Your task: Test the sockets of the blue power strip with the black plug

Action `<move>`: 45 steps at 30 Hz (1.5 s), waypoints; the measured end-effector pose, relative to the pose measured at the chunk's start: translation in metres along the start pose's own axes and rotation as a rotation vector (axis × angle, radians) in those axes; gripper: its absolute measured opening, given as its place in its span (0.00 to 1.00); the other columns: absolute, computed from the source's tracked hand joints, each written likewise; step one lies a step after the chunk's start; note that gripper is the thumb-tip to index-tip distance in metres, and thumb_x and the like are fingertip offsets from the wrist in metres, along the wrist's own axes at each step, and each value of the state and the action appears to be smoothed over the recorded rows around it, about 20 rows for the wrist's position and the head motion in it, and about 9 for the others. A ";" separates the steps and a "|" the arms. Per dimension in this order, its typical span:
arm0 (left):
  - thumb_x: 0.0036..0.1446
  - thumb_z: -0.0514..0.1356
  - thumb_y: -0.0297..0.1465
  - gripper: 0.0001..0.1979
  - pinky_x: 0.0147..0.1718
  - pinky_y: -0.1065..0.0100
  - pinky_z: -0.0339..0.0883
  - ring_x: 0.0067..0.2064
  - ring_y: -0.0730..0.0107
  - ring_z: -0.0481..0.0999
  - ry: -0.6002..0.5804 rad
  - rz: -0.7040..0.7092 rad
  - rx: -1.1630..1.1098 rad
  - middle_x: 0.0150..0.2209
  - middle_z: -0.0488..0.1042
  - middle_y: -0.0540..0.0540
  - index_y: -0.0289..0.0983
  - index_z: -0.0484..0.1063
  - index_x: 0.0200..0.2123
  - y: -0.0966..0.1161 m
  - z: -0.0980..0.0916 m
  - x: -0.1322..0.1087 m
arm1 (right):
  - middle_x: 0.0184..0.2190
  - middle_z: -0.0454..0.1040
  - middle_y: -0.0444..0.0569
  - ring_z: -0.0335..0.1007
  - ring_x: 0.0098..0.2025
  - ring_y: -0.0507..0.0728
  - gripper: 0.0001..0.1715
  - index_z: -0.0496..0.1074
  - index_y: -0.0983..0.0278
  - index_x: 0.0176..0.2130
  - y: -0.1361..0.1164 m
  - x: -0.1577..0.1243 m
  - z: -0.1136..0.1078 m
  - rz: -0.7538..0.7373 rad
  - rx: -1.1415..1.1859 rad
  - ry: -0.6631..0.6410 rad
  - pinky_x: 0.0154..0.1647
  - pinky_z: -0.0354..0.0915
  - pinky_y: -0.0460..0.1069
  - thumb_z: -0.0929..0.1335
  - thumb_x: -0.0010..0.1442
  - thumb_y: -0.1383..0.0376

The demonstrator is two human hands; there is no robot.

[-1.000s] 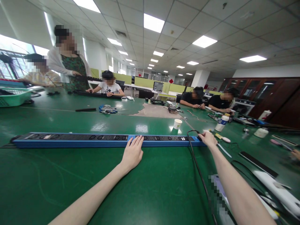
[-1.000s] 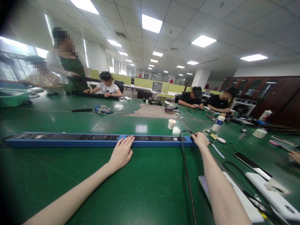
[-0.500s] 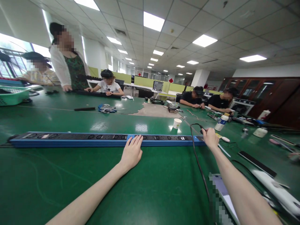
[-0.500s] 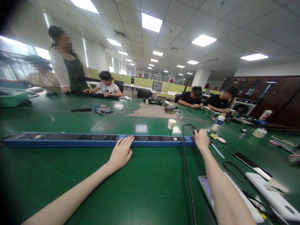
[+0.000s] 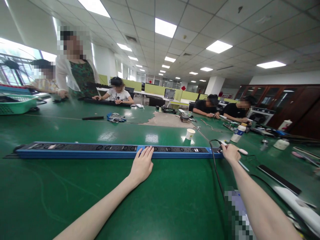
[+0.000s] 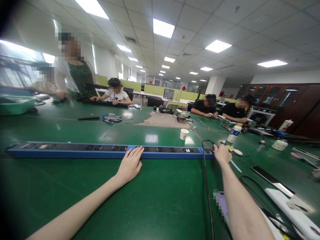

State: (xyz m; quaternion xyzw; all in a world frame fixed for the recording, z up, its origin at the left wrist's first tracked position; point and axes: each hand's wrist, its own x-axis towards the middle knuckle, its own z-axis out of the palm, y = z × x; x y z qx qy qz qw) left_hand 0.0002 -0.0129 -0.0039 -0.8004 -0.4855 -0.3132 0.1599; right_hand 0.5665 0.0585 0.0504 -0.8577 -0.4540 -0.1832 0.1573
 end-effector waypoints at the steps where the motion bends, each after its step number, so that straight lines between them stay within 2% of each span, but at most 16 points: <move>1: 0.62 0.53 0.26 0.32 0.73 0.49 0.46 0.71 0.55 0.61 -0.005 0.000 0.002 0.71 0.63 0.40 0.35 0.62 0.71 0.000 0.000 0.000 | 0.48 0.75 0.67 0.76 0.46 0.70 0.35 0.77 0.65 0.51 -0.003 -0.001 0.000 0.018 0.008 0.005 0.43 0.69 0.60 0.54 0.72 0.47; 3: 0.62 0.53 0.26 0.33 0.73 0.49 0.46 0.71 0.55 0.61 -0.010 0.000 0.003 0.71 0.63 0.40 0.35 0.62 0.71 0.000 0.000 0.000 | 0.48 0.75 0.67 0.75 0.49 0.70 0.33 0.77 0.66 0.50 -0.011 -0.003 -0.001 0.046 0.014 0.028 0.47 0.68 0.61 0.56 0.71 0.48; 6: 0.62 0.53 0.26 0.34 0.73 0.49 0.47 0.71 0.54 0.61 -0.001 -0.003 -0.002 0.71 0.63 0.40 0.36 0.61 0.71 -0.001 0.001 0.000 | 0.48 0.74 0.69 0.74 0.50 0.71 0.32 0.76 0.69 0.50 -0.020 -0.010 -0.003 0.007 -0.029 0.085 0.51 0.65 0.62 0.57 0.71 0.50; 9: 0.61 0.54 0.26 0.35 0.73 0.48 0.47 0.71 0.54 0.62 0.008 -0.001 -0.008 0.71 0.63 0.40 0.37 0.60 0.72 -0.002 0.003 0.000 | 0.49 0.73 0.70 0.74 0.50 0.71 0.32 0.75 0.71 0.51 -0.026 -0.017 -0.001 0.019 -0.046 0.101 0.51 0.65 0.63 0.56 0.71 0.50; 15: 0.62 0.53 0.26 0.34 0.73 0.49 0.47 0.71 0.54 0.62 0.006 -0.007 -0.011 0.71 0.63 0.41 0.36 0.61 0.72 -0.003 0.003 0.001 | 0.50 0.73 0.71 0.74 0.53 0.73 0.30 0.74 0.71 0.52 -0.030 -0.013 0.000 0.007 -0.053 0.043 0.51 0.66 0.64 0.58 0.71 0.51; 21: 0.62 0.53 0.26 0.34 0.73 0.49 0.46 0.71 0.55 0.61 0.004 -0.011 -0.008 0.71 0.63 0.40 0.36 0.61 0.71 -0.003 0.000 -0.001 | 0.54 0.70 0.72 0.74 0.53 0.74 0.32 0.71 0.71 0.55 -0.026 0.000 0.001 0.086 0.057 -0.066 0.49 0.69 0.62 0.59 0.70 0.49; 24: 0.62 0.54 0.26 0.34 0.73 0.48 0.47 0.71 0.54 0.61 0.012 -0.009 0.000 0.71 0.63 0.40 0.36 0.61 0.71 -0.003 -0.001 -0.001 | 0.54 0.69 0.73 0.74 0.53 0.75 0.33 0.71 0.72 0.55 -0.025 -0.004 0.001 0.088 0.094 -0.087 0.49 0.70 0.62 0.59 0.70 0.48; 27: 0.62 0.54 0.27 0.34 0.73 0.48 0.46 0.71 0.54 0.62 0.023 -0.006 0.007 0.71 0.63 0.40 0.37 0.61 0.72 -0.004 -0.002 -0.001 | 0.54 0.69 0.71 0.74 0.52 0.74 0.33 0.70 0.70 0.56 -0.030 -0.014 -0.005 0.071 0.137 -0.002 0.50 0.69 0.62 0.57 0.71 0.48; 31: 0.62 0.54 0.27 0.34 0.73 0.48 0.46 0.71 0.54 0.62 0.015 -0.003 0.004 0.71 0.63 0.39 0.37 0.61 0.71 -0.004 0.000 -0.003 | 0.55 0.67 0.70 0.72 0.53 0.71 0.34 0.67 0.69 0.57 -0.051 -0.020 -0.032 0.039 0.269 0.231 0.51 0.67 0.61 0.52 0.73 0.48; 33: 0.62 0.54 0.26 0.34 0.73 0.47 0.46 0.71 0.53 0.62 0.015 -0.005 -0.010 0.70 0.63 0.39 0.36 0.60 0.72 -0.004 0.002 -0.003 | 0.54 0.68 0.68 0.70 0.53 0.70 0.32 0.67 0.68 0.56 -0.068 -0.018 -0.056 -0.087 0.378 0.324 0.52 0.67 0.61 0.53 0.73 0.47; 35: 0.63 0.53 0.25 0.34 0.72 0.47 0.48 0.70 0.54 0.63 0.031 -0.015 -0.046 0.70 0.64 0.39 0.37 0.58 0.73 -0.005 -0.002 -0.002 | 0.52 0.69 0.65 0.71 0.50 0.68 0.30 0.68 0.66 0.54 -0.093 -0.021 -0.083 -0.289 0.521 0.392 0.52 0.68 0.60 0.56 0.72 0.46; 38: 0.67 0.49 0.24 0.33 0.70 0.51 0.55 0.70 0.59 0.64 0.095 -0.016 -0.152 0.71 0.63 0.40 0.38 0.54 0.74 -0.002 -0.027 0.009 | 0.51 0.69 0.59 0.72 0.49 0.65 0.25 0.68 0.62 0.53 -0.138 -0.044 -0.125 -0.583 0.680 0.407 0.52 0.69 0.59 0.61 0.71 0.47; 40: 0.70 0.47 0.26 0.30 0.69 0.53 0.56 0.71 0.61 0.61 0.173 -0.002 -0.230 0.72 0.61 0.40 0.39 0.53 0.74 0.003 -0.059 0.022 | 0.51 0.69 0.57 0.72 0.51 0.64 0.21 0.69 0.59 0.53 -0.171 -0.074 -0.151 -0.757 0.752 0.343 0.54 0.70 0.59 0.62 0.71 0.49; 43: 0.72 0.48 0.30 0.27 0.69 0.52 0.56 0.72 0.60 0.59 0.290 -0.036 -0.299 0.72 0.60 0.40 0.40 0.54 0.72 0.014 -0.114 0.041 | 0.53 0.69 0.54 0.74 0.49 0.61 0.17 0.71 0.56 0.54 -0.214 -0.131 -0.182 -0.982 0.808 0.167 0.52 0.72 0.57 0.64 0.72 0.52; 45: 0.72 0.50 0.33 0.26 0.67 0.53 0.60 0.69 0.58 0.64 0.227 -0.003 -0.320 0.69 0.65 0.39 0.41 0.57 0.71 0.022 -0.144 0.048 | 0.53 0.69 0.52 0.74 0.50 0.60 0.16 0.72 0.54 0.55 -0.237 -0.166 -0.196 -1.090 0.845 0.081 0.52 0.72 0.55 0.65 0.72 0.54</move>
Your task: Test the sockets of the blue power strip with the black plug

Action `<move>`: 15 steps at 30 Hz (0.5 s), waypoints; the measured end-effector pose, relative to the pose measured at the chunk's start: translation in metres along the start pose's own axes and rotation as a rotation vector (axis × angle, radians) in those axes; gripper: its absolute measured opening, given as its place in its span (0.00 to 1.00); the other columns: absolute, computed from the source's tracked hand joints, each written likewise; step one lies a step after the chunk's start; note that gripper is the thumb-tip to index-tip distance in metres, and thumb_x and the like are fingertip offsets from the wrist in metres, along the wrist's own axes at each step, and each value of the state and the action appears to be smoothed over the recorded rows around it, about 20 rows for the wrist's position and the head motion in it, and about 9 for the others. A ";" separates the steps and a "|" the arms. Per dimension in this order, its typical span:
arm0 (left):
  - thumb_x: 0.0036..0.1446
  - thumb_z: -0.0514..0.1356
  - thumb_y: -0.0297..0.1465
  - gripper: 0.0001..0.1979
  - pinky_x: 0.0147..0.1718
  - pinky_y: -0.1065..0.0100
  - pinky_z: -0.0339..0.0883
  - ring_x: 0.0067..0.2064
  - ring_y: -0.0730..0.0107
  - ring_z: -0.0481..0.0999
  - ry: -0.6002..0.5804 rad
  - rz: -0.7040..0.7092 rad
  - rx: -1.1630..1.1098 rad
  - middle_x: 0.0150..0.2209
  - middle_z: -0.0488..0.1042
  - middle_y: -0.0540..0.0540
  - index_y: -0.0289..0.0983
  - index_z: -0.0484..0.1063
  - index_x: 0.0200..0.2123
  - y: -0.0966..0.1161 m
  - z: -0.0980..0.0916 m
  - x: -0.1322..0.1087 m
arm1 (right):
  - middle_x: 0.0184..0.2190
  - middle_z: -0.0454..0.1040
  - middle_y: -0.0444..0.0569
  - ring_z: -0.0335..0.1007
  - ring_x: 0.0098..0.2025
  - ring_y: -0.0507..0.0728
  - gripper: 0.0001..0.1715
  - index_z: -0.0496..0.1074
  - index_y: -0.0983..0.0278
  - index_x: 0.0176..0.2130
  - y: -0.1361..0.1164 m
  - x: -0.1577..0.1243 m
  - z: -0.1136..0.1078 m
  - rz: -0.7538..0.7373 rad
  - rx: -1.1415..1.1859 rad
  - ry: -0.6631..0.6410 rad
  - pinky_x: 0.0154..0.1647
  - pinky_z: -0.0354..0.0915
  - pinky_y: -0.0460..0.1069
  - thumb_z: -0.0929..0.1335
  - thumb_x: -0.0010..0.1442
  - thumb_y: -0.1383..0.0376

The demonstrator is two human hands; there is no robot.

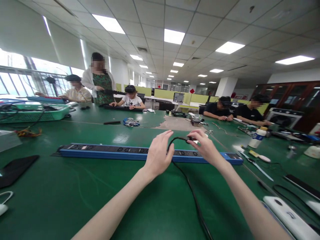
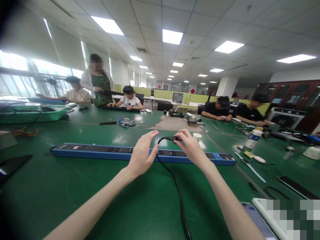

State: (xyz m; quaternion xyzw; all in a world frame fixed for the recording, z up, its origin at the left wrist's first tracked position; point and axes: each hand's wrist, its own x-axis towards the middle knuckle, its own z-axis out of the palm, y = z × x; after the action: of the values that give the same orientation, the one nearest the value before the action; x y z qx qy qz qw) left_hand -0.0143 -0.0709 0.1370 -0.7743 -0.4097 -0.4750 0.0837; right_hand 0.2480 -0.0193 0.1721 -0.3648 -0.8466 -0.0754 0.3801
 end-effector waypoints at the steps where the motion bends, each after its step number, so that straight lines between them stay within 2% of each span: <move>1: 0.72 0.51 0.35 0.25 0.65 0.54 0.63 0.67 0.58 0.67 -0.073 0.029 -0.005 0.67 0.68 0.40 0.41 0.58 0.70 0.005 -0.009 0.003 | 0.53 0.69 0.52 0.75 0.50 0.59 0.15 0.72 0.54 0.55 -0.017 0.002 0.007 -0.028 0.040 -0.036 0.52 0.73 0.55 0.65 0.72 0.55; 4: 0.72 0.52 0.36 0.24 0.58 0.57 0.71 0.61 0.58 0.75 -0.242 0.050 0.013 0.63 0.73 0.40 0.42 0.59 0.69 0.010 -0.024 -0.001 | 0.54 0.70 0.52 0.76 0.48 0.57 0.16 0.72 0.54 0.56 -0.054 0.003 0.025 -0.062 0.163 -0.075 0.51 0.73 0.53 0.66 0.71 0.55; 6: 0.74 0.50 0.36 0.22 0.53 0.61 0.73 0.57 0.60 0.78 -0.272 0.013 0.026 0.61 0.74 0.42 0.43 0.60 0.68 0.006 -0.031 -0.008 | 0.53 0.71 0.52 0.77 0.46 0.56 0.18 0.71 0.55 0.58 -0.066 0.002 0.032 -0.032 0.259 -0.068 0.49 0.74 0.53 0.66 0.72 0.55; 8: 0.75 0.48 0.38 0.19 0.50 0.63 0.74 0.54 0.62 0.80 -0.271 -0.015 0.032 0.59 0.76 0.43 0.44 0.64 0.64 -0.002 -0.041 -0.015 | 0.52 0.73 0.52 0.77 0.43 0.56 0.21 0.68 0.56 0.60 -0.067 0.000 0.037 0.023 0.326 -0.073 0.46 0.74 0.53 0.66 0.72 0.54; 11: 0.74 0.48 0.41 0.17 0.49 0.63 0.73 0.51 0.61 0.81 -0.279 -0.089 0.071 0.53 0.79 0.45 0.44 0.70 0.57 -0.027 -0.063 -0.028 | 0.52 0.75 0.52 0.77 0.46 0.58 0.22 0.67 0.57 0.61 -0.043 -0.010 0.047 0.096 0.303 -0.108 0.47 0.73 0.54 0.64 0.72 0.53; 15: 0.71 0.51 0.46 0.19 0.45 0.61 0.73 0.47 0.54 0.82 -0.350 -0.388 0.216 0.47 0.82 0.43 0.42 0.73 0.53 -0.089 -0.104 -0.059 | 0.52 0.76 0.53 0.74 0.54 0.62 0.20 0.70 0.58 0.56 0.029 -0.040 0.071 0.199 0.110 -0.089 0.56 0.69 0.58 0.62 0.72 0.52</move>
State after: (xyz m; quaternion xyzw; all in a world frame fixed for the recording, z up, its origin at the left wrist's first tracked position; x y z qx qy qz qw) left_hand -0.1596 -0.1001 0.1218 -0.7383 -0.6067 -0.2947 0.0014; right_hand 0.2436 0.0079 0.0898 -0.4286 -0.8252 0.0255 0.3669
